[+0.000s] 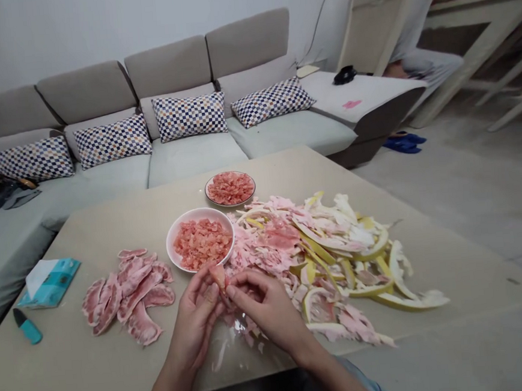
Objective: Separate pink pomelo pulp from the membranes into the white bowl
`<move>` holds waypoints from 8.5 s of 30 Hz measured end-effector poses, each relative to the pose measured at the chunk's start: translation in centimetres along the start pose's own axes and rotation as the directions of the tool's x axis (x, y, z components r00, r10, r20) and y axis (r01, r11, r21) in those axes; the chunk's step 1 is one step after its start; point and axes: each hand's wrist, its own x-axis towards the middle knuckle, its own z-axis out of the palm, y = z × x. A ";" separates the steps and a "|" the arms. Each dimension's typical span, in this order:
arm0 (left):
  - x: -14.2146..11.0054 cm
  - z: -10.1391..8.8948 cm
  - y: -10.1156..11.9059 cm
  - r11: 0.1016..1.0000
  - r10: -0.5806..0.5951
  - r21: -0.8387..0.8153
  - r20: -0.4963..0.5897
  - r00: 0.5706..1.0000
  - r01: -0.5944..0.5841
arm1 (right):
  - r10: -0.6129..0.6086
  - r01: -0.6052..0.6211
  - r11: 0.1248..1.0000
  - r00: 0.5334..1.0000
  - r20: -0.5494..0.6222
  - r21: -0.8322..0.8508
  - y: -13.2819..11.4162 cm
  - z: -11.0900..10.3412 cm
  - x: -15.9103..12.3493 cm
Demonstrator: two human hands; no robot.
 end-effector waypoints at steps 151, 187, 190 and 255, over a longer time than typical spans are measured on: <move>-0.2 -0.3 1.2 0.995 0.031 0.092 0.067 0.997 -0.037 | 0.130 -0.166 0.968 0.973 0.191 0.188 1.1 0.0 0.4; 0.8 -1.1 0.8 0.932 0.284 0.260 -0.093 0.954 -0.253 | 0.016 0.006 0.995 0.974 0.224 -0.096 -0.9 1.9 1.9; 0.7 -0.8 0.7 0.951 0.265 0.186 -0.078 0.961 -0.247 | -0.038 0.068 0.992 0.960 0.276 -0.103 -1.1 1.9 1.8; 0.8 -2.1 2.1 0.857 0.283 0.413 0.125 0.951 -0.309 | -0.206 0.279 0.871 0.954 0.216 -0.405 -1.7 -1.5 1.7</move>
